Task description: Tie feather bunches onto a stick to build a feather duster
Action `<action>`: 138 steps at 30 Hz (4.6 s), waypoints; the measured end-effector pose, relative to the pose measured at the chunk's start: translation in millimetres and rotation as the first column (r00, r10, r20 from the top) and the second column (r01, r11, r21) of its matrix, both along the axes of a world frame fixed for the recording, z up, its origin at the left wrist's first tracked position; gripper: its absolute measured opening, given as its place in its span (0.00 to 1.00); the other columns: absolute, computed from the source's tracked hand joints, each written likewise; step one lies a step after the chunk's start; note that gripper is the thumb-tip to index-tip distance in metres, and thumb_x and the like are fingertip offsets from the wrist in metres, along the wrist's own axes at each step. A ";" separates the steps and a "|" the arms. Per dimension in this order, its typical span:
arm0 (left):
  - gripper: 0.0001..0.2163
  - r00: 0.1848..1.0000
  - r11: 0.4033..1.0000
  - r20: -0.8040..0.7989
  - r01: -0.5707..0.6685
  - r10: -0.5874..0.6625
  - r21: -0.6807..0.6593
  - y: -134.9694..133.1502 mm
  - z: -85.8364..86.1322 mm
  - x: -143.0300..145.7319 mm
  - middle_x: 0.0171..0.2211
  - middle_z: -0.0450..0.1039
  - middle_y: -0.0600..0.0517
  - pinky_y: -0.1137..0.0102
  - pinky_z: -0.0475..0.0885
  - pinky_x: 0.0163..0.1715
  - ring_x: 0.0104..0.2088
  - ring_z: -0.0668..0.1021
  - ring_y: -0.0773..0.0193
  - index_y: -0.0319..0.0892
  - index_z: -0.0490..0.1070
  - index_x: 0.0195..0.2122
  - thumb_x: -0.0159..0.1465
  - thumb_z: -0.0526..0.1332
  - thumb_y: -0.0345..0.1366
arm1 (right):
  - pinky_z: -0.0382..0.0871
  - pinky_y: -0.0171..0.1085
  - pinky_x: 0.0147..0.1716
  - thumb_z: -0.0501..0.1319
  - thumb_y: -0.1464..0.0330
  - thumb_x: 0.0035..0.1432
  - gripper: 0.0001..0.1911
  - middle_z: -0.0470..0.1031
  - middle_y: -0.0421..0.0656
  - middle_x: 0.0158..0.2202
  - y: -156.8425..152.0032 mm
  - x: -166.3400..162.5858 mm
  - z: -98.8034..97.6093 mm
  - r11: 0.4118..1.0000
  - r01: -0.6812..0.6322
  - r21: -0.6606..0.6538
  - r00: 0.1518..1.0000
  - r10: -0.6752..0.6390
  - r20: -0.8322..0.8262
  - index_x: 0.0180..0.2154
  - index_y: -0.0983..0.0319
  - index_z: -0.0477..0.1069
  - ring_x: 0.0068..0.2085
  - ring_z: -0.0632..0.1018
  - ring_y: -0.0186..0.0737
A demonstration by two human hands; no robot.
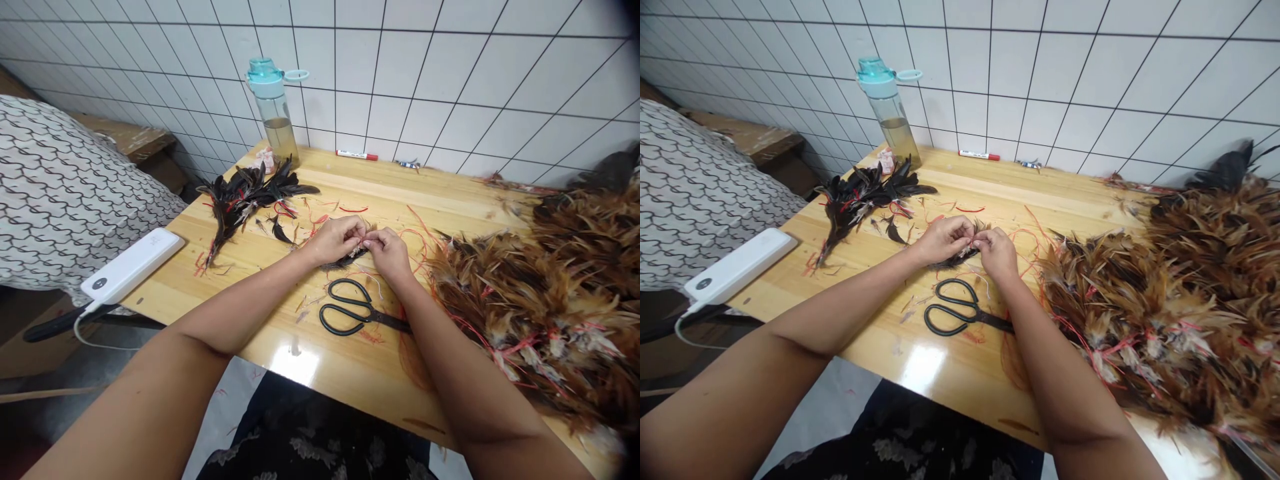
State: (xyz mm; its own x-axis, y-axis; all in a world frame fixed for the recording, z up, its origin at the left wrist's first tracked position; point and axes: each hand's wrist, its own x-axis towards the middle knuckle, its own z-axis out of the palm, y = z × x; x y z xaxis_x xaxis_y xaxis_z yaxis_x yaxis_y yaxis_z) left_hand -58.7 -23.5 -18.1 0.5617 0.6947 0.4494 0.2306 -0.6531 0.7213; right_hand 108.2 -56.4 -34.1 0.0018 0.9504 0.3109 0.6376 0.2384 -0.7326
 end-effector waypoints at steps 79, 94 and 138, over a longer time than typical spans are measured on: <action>0.03 0.949 0.968 -0.314 0.079 0.000 0.238 1.5 13.6 -12.1 0.30 0.73 0.52 0.72 0.66 0.33 0.30 0.73 0.67 0.40 0.68 0.33 0.58 0.57 0.28 | 0.54 0.37 0.28 0.47 0.68 0.65 0.14 0.75 0.45 0.43 -17.9 12.3 32.6 0.989 -0.123 -0.076 0.673 0.140 0.726 0.43 0.57 0.71 0.38 0.75 0.41; 0.05 0.907 0.934 -0.416 0.089 0.069 0.347 4.8 6.8 -10.1 0.29 0.71 0.51 0.70 0.64 0.33 0.31 0.73 0.64 0.41 0.67 0.30 0.61 0.54 0.29 | 0.51 0.38 0.26 0.48 0.72 0.62 0.15 0.76 0.44 0.40 -18.8 11.8 34.2 0.984 -0.171 -0.053 0.628 0.150 0.764 0.41 0.57 0.73 0.38 0.74 0.41; 0.02 0.999 0.919 0.048 0.017 0.002 -0.394 8.7 1.8 -6.6 0.26 0.72 0.53 0.75 0.63 0.25 0.25 0.71 0.71 0.38 0.67 0.29 0.54 0.59 0.30 | 0.53 0.37 0.29 0.52 0.63 0.65 0.12 0.78 0.46 0.41 -15.4 17.2 34.6 0.979 -0.187 -0.076 0.591 0.174 0.787 0.41 0.59 0.73 0.40 0.75 0.42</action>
